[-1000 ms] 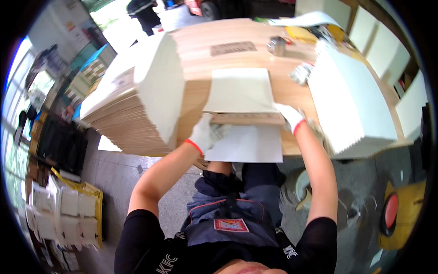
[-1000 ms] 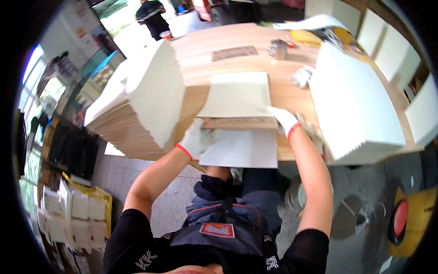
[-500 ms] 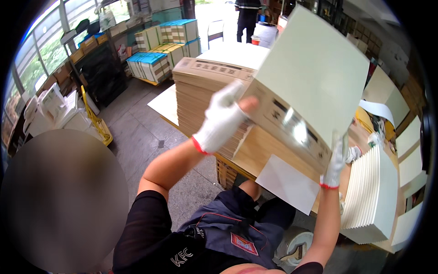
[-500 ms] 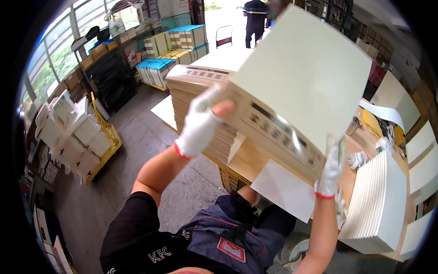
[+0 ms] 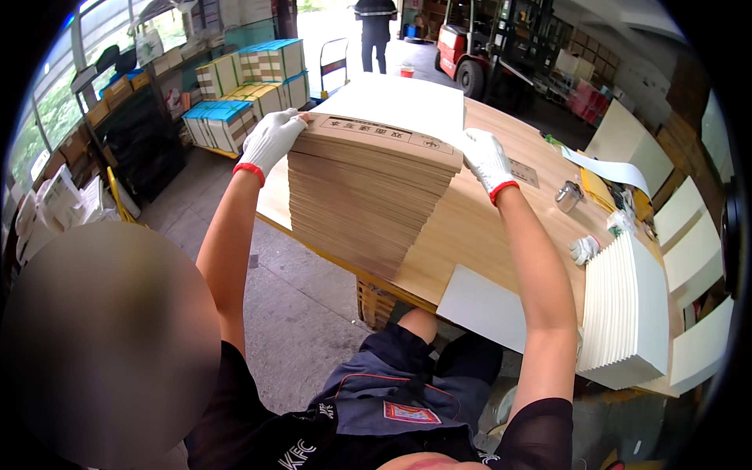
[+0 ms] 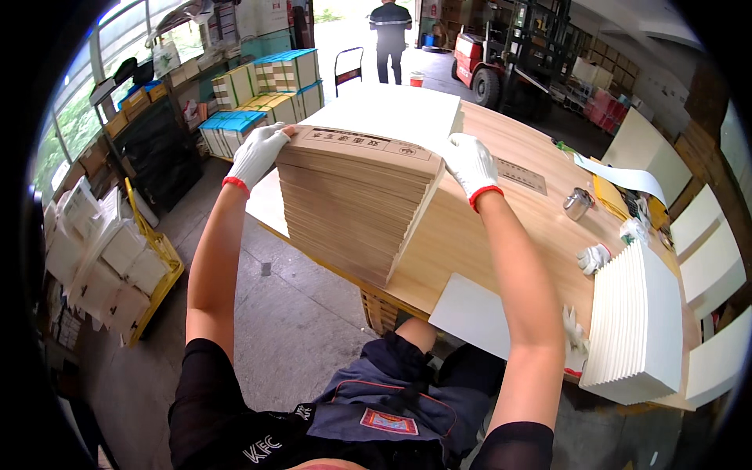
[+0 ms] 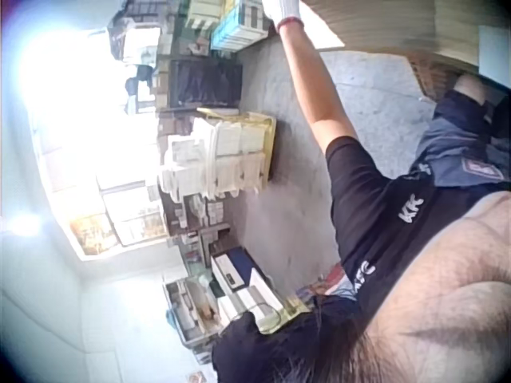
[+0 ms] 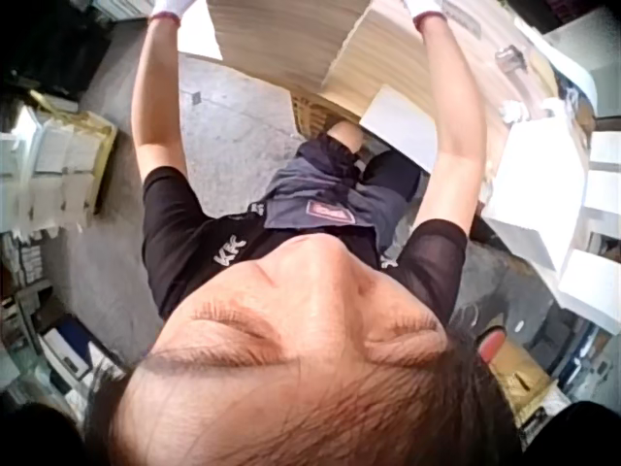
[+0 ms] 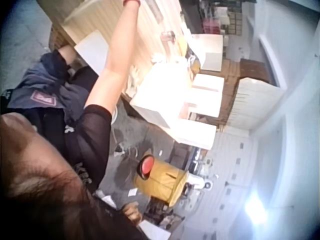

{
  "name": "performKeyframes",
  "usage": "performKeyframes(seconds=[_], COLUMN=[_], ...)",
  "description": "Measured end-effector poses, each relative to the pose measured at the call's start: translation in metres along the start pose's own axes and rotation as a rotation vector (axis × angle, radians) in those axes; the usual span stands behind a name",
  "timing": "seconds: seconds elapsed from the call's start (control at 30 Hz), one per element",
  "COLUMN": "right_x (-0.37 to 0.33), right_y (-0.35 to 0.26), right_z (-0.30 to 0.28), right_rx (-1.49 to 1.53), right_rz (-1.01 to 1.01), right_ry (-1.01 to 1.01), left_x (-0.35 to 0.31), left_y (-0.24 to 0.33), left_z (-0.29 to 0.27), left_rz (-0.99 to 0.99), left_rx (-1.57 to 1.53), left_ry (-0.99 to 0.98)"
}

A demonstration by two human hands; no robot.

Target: The person assembles notebooks by placing a cover sheet over a stack of paper, aligning it, and folding the cover over the edge. They then apply glue to the spine of the stack using a brush and place the finished unit onto a growing pile of completed notebooks.

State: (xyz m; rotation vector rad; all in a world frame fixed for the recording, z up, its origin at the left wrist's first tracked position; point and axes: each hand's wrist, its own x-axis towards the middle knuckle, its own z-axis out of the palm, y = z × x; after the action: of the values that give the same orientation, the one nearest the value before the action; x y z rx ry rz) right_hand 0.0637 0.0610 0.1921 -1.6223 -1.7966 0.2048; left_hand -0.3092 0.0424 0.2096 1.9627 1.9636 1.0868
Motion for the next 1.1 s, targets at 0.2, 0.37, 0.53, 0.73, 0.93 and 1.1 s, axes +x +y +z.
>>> performKeyframes(seconds=[0.2,0.37,0.53,0.73,0.93,1.1], right_x=[-0.012,-0.014,-0.05,-0.211,-0.344,-0.405], right_y=[-0.025,-0.015,0.015,0.063,0.121,0.137], right_z=[-0.008,-0.012,-0.01,-0.044,-0.128,-0.173], right_rx=[-0.084,-0.046,0.226,0.052,-0.361,-0.508], right_rz=[-0.004,-0.047,-0.201,-0.069,0.156,0.406], right_ry=[-0.015,0.028,0.111,0.031,0.323,0.258], left_x=[0.006,0.009,-0.007,-0.121,-0.205,-0.281], left_y=[-0.008,-0.007,0.007,0.141,0.276,0.38], left_z=[-0.001,0.0,0.011,0.092,0.195,0.273], left_rz=[-0.017,0.021,0.514,1.11,1.453,1.483], left_rx=[0.005,-0.111,-0.259,-0.425,-0.472,-0.559], left_ry=[0.007,-0.033,0.575,0.309,-0.158,-0.466])
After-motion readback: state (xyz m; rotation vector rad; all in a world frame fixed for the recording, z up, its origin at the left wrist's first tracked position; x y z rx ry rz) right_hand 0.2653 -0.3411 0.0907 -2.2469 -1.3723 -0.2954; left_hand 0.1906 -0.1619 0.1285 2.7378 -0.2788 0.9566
